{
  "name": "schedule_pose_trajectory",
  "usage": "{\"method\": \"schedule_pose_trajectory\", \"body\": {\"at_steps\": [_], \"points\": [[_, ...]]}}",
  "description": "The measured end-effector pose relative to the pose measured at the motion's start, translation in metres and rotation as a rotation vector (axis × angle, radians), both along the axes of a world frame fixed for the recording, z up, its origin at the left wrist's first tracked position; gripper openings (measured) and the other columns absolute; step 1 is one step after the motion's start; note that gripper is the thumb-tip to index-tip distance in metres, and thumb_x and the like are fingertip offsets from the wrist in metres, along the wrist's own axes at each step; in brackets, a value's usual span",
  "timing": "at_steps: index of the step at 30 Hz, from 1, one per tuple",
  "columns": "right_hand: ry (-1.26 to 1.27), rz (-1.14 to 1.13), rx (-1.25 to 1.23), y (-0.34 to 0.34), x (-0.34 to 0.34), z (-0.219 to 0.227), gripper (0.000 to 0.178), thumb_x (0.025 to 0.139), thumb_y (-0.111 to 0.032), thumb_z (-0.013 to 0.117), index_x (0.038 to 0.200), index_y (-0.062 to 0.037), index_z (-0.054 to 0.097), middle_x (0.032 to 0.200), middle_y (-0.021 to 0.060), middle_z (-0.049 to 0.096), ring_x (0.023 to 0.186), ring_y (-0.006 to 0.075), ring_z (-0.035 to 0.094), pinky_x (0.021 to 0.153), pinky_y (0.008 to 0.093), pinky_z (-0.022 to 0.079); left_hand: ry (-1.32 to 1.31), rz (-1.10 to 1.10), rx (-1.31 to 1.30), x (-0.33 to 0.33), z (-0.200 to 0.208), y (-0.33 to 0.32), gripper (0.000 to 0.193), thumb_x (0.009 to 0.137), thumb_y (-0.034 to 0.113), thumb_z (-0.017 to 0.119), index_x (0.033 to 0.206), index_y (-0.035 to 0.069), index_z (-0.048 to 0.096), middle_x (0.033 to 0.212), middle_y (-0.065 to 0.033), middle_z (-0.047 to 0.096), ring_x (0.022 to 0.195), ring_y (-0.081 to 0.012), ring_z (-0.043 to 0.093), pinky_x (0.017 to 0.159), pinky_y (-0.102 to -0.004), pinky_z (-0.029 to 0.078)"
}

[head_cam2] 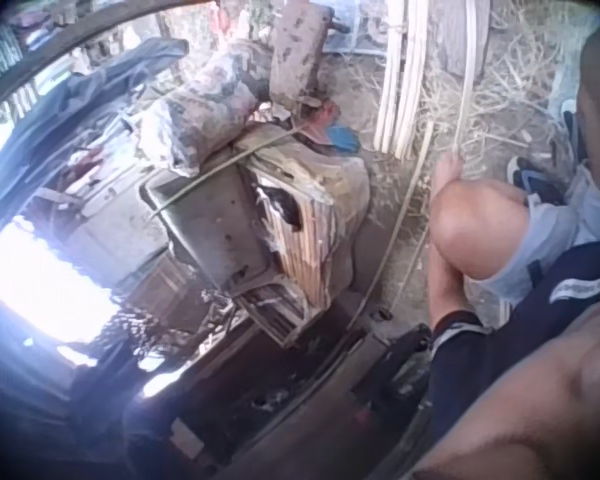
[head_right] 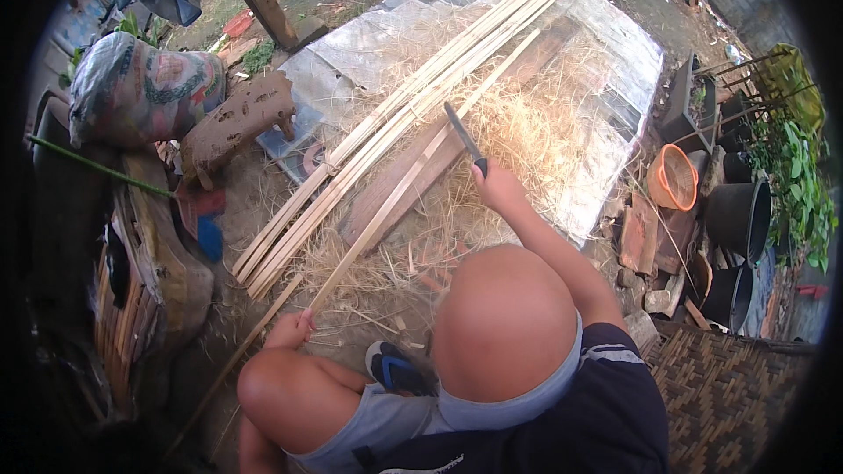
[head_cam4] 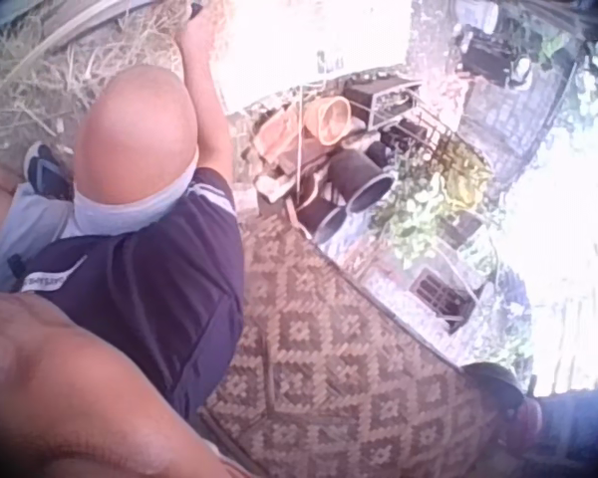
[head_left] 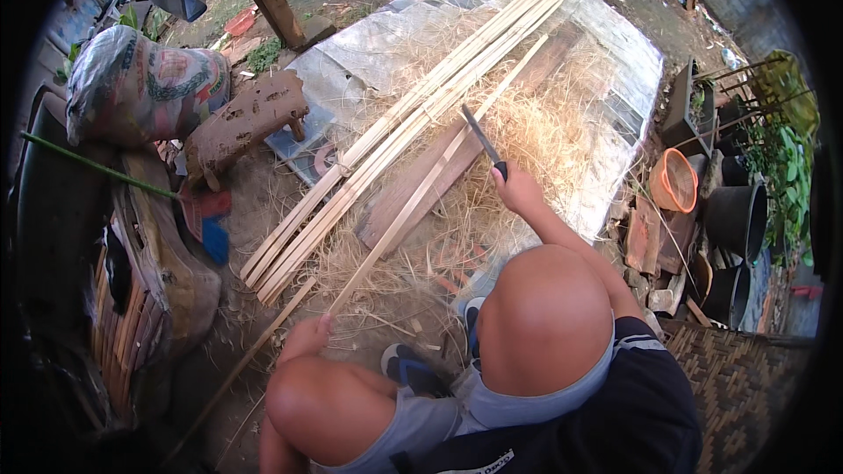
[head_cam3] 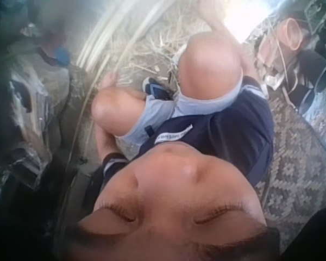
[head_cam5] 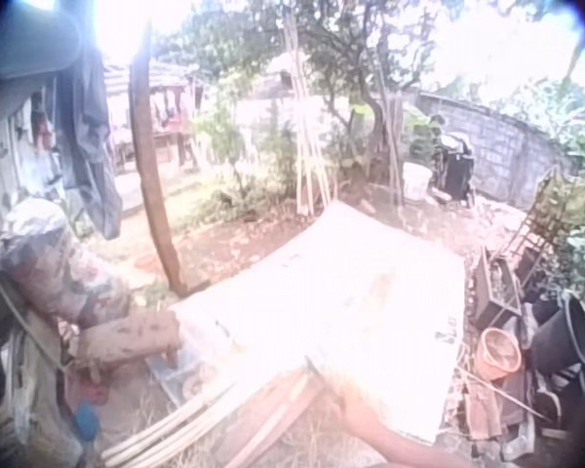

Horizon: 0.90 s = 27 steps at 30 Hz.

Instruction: The person retrieves long bamboo strips from a storage area and carries them to a work surface. They then use a knife to split the bamboo strips into thinner slats, working on them one by one while squatting on the ground.

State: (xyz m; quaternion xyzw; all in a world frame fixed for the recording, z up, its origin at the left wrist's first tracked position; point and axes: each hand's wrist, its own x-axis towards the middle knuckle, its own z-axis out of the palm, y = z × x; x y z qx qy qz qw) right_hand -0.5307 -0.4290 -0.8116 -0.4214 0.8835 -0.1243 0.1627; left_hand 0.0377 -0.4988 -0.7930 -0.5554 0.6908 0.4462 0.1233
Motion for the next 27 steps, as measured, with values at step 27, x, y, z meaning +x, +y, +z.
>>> {"method": "schedule_pose_trajectory", "body": {"at_steps": [27], "points": [[-0.035, 0.595, 0.026, 0.01, 0.082, 0.002, 0.043, 0.107, -0.053, 0.043, 0.123, -0.0145, 0.053, 0.083, 0.0145, 0.07, 0.074, 0.0359, 0.072, 0.066, 0.0499, 0.059, 0.264, 0.154, 0.42, 0.014, -0.003, -0.016, 0.039, 0.109, 0.039, 0.051, 0.102, 0.004, 0.066, 0.08, -0.0045, 0.066, 0.069, -0.0124, 0.061, 0.064, -0.0269, 0.05]]}}
